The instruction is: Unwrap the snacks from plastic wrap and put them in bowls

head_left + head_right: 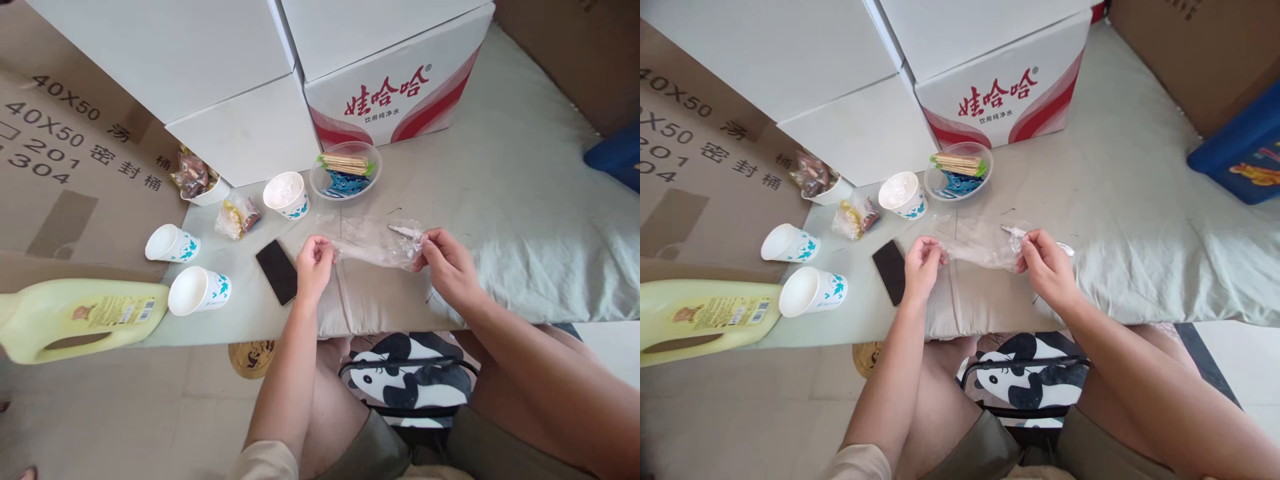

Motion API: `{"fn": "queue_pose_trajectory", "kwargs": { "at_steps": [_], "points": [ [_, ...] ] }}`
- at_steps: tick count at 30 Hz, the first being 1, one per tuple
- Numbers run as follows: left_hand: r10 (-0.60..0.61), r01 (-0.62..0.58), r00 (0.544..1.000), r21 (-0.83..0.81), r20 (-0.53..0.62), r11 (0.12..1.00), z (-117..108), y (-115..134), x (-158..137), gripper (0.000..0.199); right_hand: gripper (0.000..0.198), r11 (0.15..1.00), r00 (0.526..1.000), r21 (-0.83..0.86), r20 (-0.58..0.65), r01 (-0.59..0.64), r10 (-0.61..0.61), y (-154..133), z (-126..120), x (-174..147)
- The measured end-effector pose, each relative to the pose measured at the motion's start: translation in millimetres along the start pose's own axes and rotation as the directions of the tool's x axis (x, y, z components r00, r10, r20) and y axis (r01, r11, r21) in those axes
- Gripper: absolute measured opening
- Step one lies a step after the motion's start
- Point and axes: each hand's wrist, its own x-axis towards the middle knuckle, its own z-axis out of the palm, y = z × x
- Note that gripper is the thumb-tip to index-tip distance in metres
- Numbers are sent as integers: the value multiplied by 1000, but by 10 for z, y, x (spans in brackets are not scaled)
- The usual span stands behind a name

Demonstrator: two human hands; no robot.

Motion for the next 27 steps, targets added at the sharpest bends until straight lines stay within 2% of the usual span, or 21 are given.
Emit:
{"fn": "queue_pose_trajectory", "kwargs": {
  "at_steps": [3,6,14,27],
  "points": [
    [49,-60,993,92,111,994,-1,-37,-20,9,19,995,996,84,-67,-59,65,-13,-5,23],
    [68,-88,986,120,155,989,-8,-75,-13,12,19,991,994,114,-79,-69,78,-16,-15,34],
    [29,-32,998,51,54,998,-34,-51,68,14,20,998,998,51,-52,-32,35,-28,-37,15],
    [-14,9,998,72,60,997,3,-45,67,8,16,999,999,24,-23,-30,31,-22,-55,-12]
  ]
}}
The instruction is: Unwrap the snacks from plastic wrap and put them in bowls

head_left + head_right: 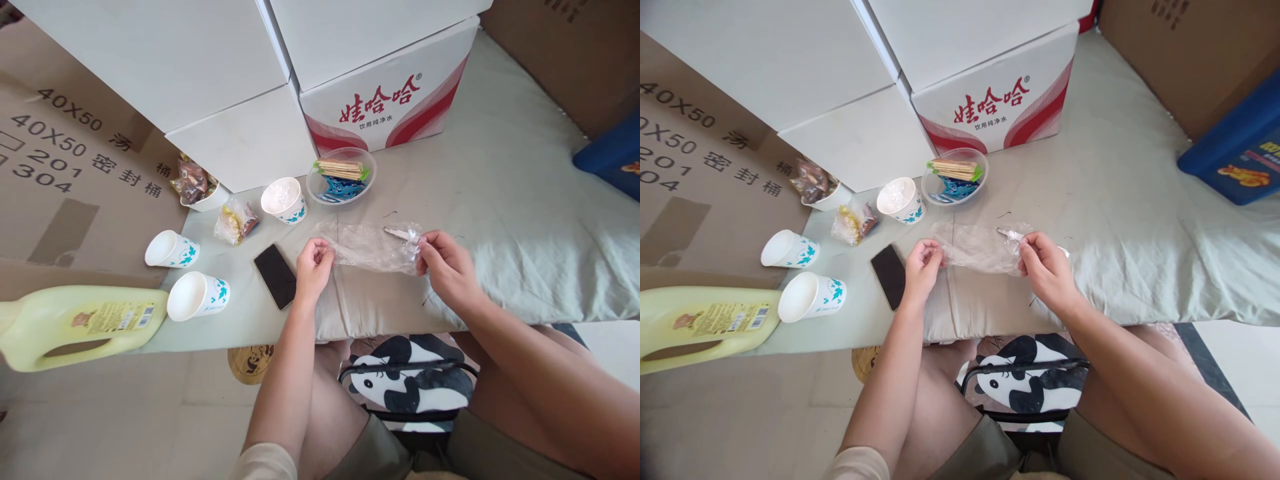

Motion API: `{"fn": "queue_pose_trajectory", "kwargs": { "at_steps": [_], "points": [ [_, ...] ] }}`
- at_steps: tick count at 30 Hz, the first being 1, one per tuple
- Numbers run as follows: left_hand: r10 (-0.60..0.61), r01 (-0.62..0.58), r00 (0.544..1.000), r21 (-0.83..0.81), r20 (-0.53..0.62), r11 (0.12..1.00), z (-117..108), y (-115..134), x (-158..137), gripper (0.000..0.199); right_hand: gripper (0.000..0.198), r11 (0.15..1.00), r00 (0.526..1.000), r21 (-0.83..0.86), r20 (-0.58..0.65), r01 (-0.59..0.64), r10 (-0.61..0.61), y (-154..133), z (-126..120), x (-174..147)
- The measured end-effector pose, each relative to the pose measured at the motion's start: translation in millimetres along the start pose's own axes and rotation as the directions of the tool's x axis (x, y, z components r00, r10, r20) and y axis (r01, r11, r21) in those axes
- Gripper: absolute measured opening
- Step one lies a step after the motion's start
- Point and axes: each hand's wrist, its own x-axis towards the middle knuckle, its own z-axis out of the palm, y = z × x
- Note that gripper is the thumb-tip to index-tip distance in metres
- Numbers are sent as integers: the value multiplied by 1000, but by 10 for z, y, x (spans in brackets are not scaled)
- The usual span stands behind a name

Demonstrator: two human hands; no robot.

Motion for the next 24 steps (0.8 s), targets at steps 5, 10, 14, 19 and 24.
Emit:
{"fn": "queue_pose_trajectory", "kwargs": {
  "at_steps": [5,10,14,19,24],
  "points": [
    [13,-13,1000,32,15,999,-1,-20,-3,8,17,998,998,-58,62,2,2,-5,10,-19],
    [8,-11,999,65,48,998,8,-64,-11,6,18,971,981,-220,187,88,-47,-11,17,-51],
    [18,-26,997,100,74,995,11,-102,-11,7,18,912,945,-344,307,222,-114,-34,27,-78],
    [32,-47,994,139,109,989,14,-122,-18,6,16,867,907,-395,398,302,-135,-46,46,-87],
    [45,-67,991,178,123,982,17,-96,-25,4,15,831,879,-431,457,352,-136,-25,50,-79]
  ]
}}
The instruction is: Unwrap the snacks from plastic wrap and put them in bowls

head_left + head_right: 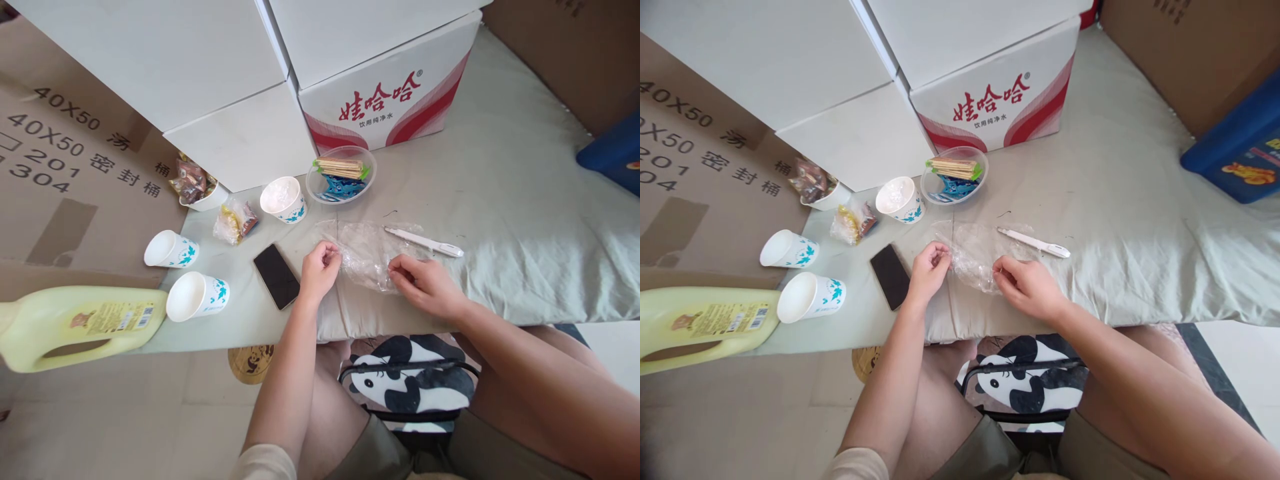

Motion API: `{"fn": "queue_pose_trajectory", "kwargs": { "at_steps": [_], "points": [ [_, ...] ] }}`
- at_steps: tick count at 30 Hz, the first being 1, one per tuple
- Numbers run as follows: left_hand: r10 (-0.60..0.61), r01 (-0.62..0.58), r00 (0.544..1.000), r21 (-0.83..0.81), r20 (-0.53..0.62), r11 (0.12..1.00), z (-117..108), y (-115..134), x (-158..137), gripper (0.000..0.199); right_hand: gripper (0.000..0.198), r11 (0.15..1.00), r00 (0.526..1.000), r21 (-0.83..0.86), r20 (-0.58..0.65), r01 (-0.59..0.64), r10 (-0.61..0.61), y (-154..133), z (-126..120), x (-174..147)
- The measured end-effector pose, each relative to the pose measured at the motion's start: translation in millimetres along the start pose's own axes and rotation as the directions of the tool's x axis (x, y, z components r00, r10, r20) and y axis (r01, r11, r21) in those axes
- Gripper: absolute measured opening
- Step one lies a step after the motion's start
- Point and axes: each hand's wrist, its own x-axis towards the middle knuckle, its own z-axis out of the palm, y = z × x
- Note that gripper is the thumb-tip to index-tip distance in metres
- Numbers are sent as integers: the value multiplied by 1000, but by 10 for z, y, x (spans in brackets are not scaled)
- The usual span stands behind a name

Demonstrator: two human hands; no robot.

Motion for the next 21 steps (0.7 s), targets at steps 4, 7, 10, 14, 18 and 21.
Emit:
{"fn": "queue_pose_trajectory", "kwargs": {
  "at_steps": [4,7,10,14,18,21],
  "points": [
    [1,-1,1000,25,3,1000,0,21,2,4,16,999,999,-31,32,19,-18,19,6,-4],
    [4,-4,1000,55,9,998,0,28,-4,4,17,999,998,-42,54,24,-22,20,11,-12],
    [5,-6,1000,84,18,996,-4,32,-14,4,19,997,998,-68,68,21,-16,24,23,-17],
    [10,-15,999,119,36,993,-8,35,-25,5,22,994,997,-103,79,30,-22,49,45,-15],
    [7,-12,999,139,38,990,-3,43,-28,5,23,991,995,-119,89,58,-48,77,59,-14],
    [-3,-3,999,150,38,989,2,60,-26,6,23,986,993,-152,103,70,-55,85,67,-18]
  ]
}}
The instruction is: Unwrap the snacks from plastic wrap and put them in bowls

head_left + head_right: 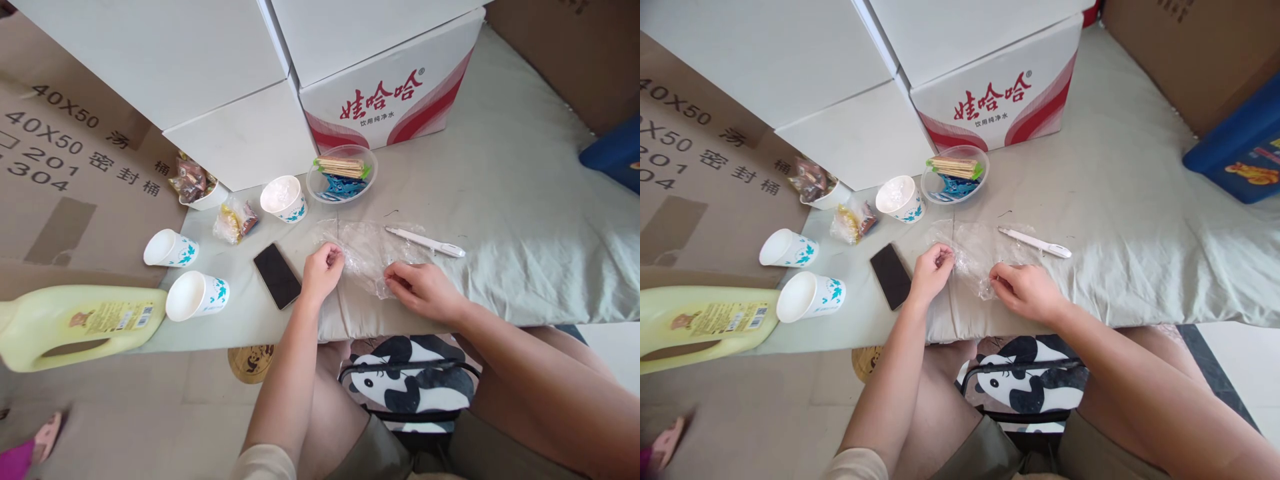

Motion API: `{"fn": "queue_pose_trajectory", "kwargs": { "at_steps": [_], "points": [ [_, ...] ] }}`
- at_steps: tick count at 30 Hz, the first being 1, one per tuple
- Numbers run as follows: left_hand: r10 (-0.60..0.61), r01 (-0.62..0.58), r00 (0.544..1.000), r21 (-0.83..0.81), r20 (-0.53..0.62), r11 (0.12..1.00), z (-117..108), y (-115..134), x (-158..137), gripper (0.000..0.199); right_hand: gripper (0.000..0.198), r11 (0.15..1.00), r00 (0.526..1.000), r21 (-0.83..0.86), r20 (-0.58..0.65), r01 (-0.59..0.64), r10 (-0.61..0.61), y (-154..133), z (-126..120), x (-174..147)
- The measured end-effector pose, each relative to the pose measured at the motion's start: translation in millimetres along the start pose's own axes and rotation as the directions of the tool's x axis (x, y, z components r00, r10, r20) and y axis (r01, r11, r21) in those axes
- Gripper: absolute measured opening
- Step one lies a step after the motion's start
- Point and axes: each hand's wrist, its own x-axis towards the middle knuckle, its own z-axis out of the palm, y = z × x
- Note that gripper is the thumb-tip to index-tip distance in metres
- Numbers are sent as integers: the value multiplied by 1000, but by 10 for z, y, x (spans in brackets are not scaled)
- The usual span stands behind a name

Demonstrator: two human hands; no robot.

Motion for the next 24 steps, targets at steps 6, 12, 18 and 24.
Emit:
{"fn": "queue_pose_trajectory", "kwargs": {
  "at_steps": [6,12,18,24],
  "points": [
    [15,-15,1000,2,-4,1000,0,6,9,6,23,1000,1000,-6,2,11,-11,3,8,-3],
    [11,-13,1000,-148,-15,989,13,-30,21,11,17,986,995,154,-77,-58,71,-35,-55,12],
    [-36,8,996,-310,-82,951,-11,0,47,19,20,854,912,483,-232,-195,339,-48,-112,71],
    [-120,36,974,-393,-191,919,-59,-11,81,22,24,738,782,624,-314,-259,539,41,-150,122]
  ]
}}
